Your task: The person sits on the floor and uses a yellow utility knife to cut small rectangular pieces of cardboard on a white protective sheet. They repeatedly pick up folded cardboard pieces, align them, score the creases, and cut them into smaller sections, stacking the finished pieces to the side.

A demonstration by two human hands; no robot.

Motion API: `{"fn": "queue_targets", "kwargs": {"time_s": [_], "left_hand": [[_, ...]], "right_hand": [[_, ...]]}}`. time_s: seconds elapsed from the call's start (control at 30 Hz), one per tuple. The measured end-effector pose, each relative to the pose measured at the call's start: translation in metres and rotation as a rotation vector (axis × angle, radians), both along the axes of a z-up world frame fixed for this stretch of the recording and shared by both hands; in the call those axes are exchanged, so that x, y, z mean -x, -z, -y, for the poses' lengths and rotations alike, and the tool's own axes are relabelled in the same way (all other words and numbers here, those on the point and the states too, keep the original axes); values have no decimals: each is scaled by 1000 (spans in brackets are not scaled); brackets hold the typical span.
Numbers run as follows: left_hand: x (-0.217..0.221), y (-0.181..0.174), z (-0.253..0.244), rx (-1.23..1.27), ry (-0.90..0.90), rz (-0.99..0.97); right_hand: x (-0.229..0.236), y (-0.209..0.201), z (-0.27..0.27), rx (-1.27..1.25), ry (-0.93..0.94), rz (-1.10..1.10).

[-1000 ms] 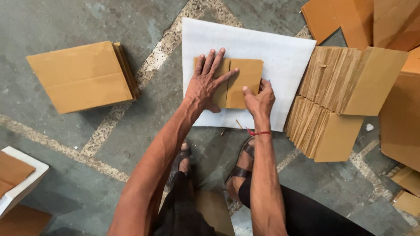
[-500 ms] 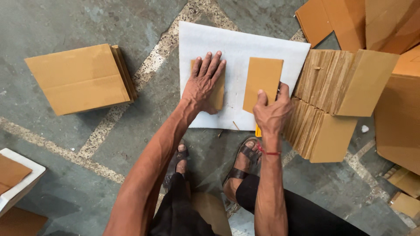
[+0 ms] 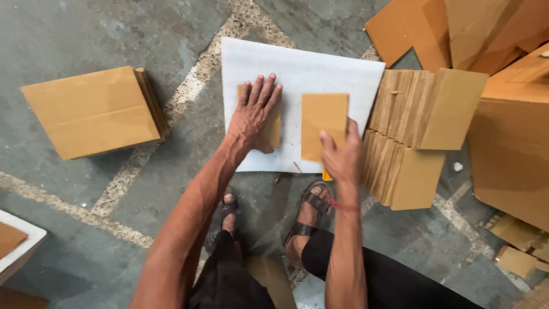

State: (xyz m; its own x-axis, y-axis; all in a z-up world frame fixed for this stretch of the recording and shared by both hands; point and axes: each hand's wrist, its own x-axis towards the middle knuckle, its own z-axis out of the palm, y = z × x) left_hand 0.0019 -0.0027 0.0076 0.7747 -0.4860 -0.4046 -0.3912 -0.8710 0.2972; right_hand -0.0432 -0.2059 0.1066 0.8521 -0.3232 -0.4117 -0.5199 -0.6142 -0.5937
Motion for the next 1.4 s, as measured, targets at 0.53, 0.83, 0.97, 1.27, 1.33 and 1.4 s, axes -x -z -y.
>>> {"fn": "queue_targets", "kwargs": {"time_s": [0.53,0.83,0.97,1.27,1.33,1.4], "left_hand": [[-1,4,2,89,-32,-31],[-1,2,4,53,-32,-53],[-3,-1,3,48,-26,-65],[-2,-2,-1,90,-24,-25],[-2,0,-2,116,-30,-2],[1,5,-3,147,-37,7]], "right_hand": [[107,-99,232,-335,262,-32],[99,-60,231,-61,369,39],[99,-45,228,31,422,101],[82,-35,153,135,417,712],[74,-21,91,47,242,823],[54,11,29,-88,203,593]]}}
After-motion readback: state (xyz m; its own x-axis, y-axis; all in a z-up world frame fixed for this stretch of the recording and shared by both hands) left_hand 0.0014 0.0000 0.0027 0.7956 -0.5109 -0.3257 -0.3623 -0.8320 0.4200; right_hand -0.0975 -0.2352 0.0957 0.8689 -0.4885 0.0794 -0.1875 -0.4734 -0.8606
